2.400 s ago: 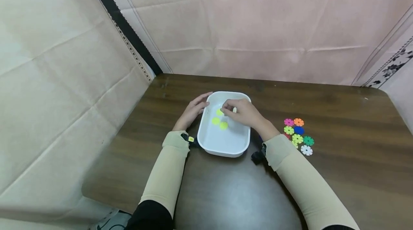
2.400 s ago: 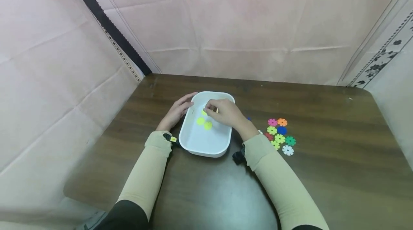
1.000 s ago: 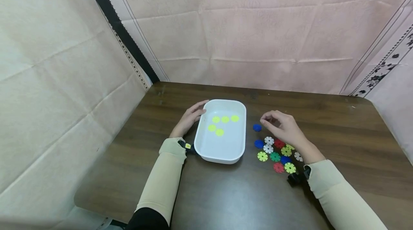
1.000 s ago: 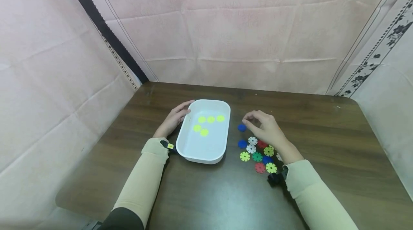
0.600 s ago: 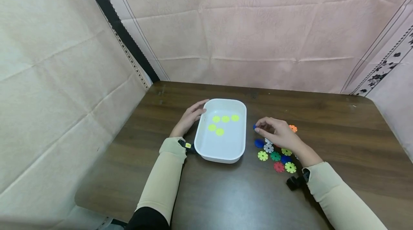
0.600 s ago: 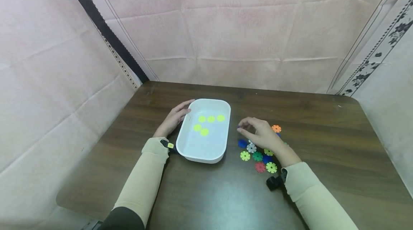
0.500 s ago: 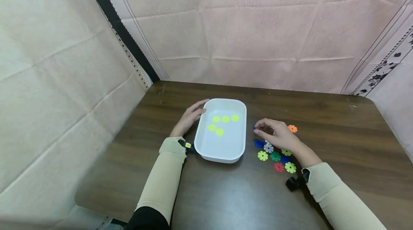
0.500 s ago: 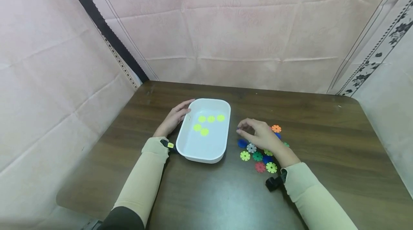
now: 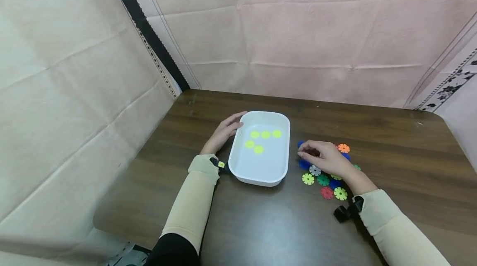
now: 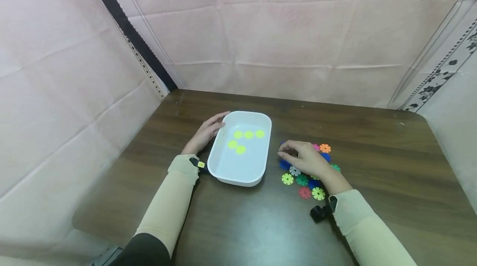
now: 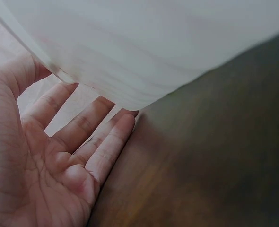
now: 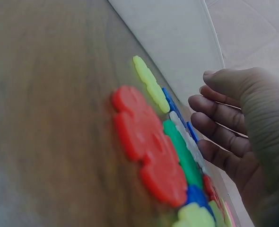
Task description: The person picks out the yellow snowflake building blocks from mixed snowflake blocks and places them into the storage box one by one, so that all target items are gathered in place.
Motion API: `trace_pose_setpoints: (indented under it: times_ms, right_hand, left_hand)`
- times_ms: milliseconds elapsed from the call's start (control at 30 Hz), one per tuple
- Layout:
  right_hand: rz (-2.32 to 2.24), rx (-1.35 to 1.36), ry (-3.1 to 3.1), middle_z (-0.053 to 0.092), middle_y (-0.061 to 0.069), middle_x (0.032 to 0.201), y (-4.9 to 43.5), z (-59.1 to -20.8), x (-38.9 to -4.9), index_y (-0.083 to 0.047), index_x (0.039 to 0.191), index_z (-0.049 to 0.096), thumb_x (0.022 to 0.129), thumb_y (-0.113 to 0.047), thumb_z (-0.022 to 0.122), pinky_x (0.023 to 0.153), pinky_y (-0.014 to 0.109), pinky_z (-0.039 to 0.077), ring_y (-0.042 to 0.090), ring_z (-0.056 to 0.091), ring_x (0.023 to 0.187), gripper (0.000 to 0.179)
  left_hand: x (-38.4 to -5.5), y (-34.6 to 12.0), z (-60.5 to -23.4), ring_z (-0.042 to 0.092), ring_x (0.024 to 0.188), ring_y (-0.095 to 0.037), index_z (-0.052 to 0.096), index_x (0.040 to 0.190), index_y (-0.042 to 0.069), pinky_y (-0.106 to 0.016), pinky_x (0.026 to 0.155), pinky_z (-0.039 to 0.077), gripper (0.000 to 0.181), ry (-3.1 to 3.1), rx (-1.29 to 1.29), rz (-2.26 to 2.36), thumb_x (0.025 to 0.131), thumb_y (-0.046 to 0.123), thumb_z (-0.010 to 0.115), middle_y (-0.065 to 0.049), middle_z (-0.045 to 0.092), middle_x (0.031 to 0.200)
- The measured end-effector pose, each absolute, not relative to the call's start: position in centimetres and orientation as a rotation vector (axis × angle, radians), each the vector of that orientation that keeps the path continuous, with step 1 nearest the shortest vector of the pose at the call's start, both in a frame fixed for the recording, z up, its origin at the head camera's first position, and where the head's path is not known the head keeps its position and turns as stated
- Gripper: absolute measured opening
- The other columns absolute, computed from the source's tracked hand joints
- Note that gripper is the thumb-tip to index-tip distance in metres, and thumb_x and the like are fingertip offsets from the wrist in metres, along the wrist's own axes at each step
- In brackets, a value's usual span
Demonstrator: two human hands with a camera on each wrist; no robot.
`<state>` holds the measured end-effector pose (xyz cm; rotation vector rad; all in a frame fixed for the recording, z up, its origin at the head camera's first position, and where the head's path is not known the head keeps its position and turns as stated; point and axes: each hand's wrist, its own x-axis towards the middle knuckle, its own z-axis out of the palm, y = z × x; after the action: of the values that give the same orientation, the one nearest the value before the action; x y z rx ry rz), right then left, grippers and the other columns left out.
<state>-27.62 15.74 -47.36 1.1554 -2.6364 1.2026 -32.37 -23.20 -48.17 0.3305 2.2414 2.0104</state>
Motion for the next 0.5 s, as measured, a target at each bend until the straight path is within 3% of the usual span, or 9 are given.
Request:
trace_pose_setpoints:
  times_ms: [500]
  right_hand:
    - [1.208, 1.175, -2.647, 0.072, -0.008, 0.095, 16.00, -47.55, -27.85, -0.019, 0.107, 0.071, 0.100, -0.026, 0.066, 0.069, 0.028, 0.055, 0.011, 0.062, 0.081, 0.012]
  left_hand:
    - [-32.10, -23.16, -48.04, 0.057, 0.127, -0.016, 0.057, 0.142, 0.036, -0.042, 0.109, 0.043, 0.045, 2.273, 0.310, 1.981, 0.098, 0.042, 0.064, 0.007, 0.054, 0.143]
